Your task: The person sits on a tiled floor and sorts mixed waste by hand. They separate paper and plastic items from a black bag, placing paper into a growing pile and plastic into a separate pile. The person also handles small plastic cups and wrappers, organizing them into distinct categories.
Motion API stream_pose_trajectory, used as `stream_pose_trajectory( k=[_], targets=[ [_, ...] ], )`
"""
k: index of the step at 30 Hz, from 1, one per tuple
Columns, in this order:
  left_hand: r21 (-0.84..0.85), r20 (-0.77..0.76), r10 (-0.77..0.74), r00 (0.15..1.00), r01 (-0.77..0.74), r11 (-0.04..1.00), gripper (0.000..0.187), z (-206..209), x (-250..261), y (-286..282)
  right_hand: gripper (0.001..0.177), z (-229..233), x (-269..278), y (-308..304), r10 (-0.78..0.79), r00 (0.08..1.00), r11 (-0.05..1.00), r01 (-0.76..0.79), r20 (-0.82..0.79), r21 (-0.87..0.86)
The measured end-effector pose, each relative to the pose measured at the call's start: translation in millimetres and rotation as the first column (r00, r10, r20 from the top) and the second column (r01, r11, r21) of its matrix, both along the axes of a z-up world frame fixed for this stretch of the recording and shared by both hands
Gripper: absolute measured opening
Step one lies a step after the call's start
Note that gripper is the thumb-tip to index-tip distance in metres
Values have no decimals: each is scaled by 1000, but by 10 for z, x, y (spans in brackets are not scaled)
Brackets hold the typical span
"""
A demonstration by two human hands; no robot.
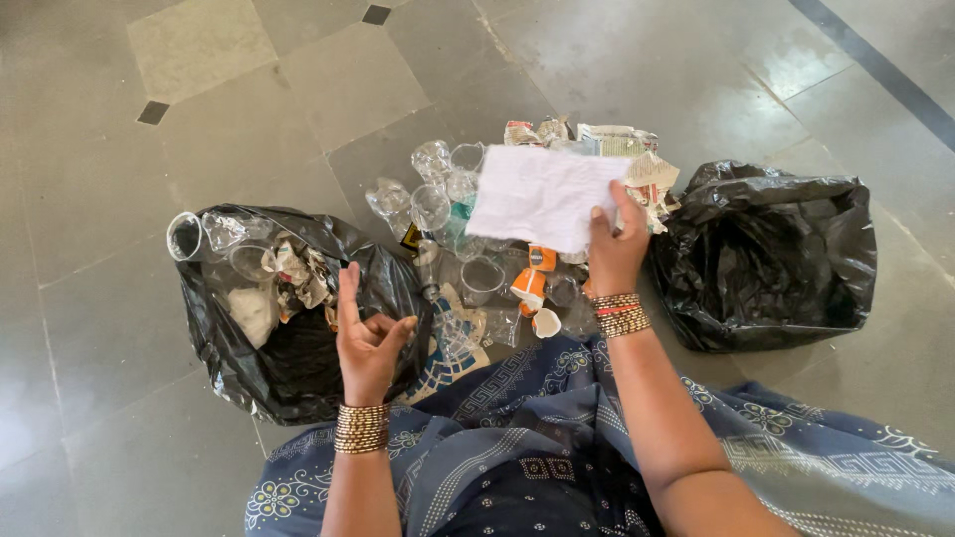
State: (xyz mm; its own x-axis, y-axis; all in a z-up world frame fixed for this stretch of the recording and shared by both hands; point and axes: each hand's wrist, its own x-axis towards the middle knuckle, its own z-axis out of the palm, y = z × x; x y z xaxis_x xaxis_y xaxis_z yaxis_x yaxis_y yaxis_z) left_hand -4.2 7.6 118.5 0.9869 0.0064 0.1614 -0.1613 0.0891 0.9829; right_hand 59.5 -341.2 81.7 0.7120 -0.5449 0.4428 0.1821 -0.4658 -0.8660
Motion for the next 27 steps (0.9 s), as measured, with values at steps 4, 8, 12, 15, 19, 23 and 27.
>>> stream_pose_trajectory(
  k=[4,8,12,15,19,23,27],
  targets=[
    [-51,30,24,999,-23,998,100,-30,6,38,53,-371,74,-309,-203,979,976,203,-5,78],
    [9,37,36,999,-36,999,90,-23,8,0,65,-541,102,-414,-237,967,967,225,-96,-120],
    [75,40,108,993,-110,991,78,-26,10,88,64,-569,54,-299,29,919,939,110,-393,327],
    [33,82,207,975,-210,977,66,-78,40,277,62,-620,51,-202,-12,946,993,49,-324,105],
    [8,29,459,888,-459,888,42,-350,95,675,70,-745,80,-205,67,935,995,-88,-348,-45],
    [-107,-190,653,733,-677,728,31,-860,257,1086,74,-665,75,-288,178,903,960,-246,-390,-132],
    [-314,-445,552,705,-700,641,29,-1342,368,1284,70,-166,-23,-282,202,850,875,-380,-487,-301]
  ],
)
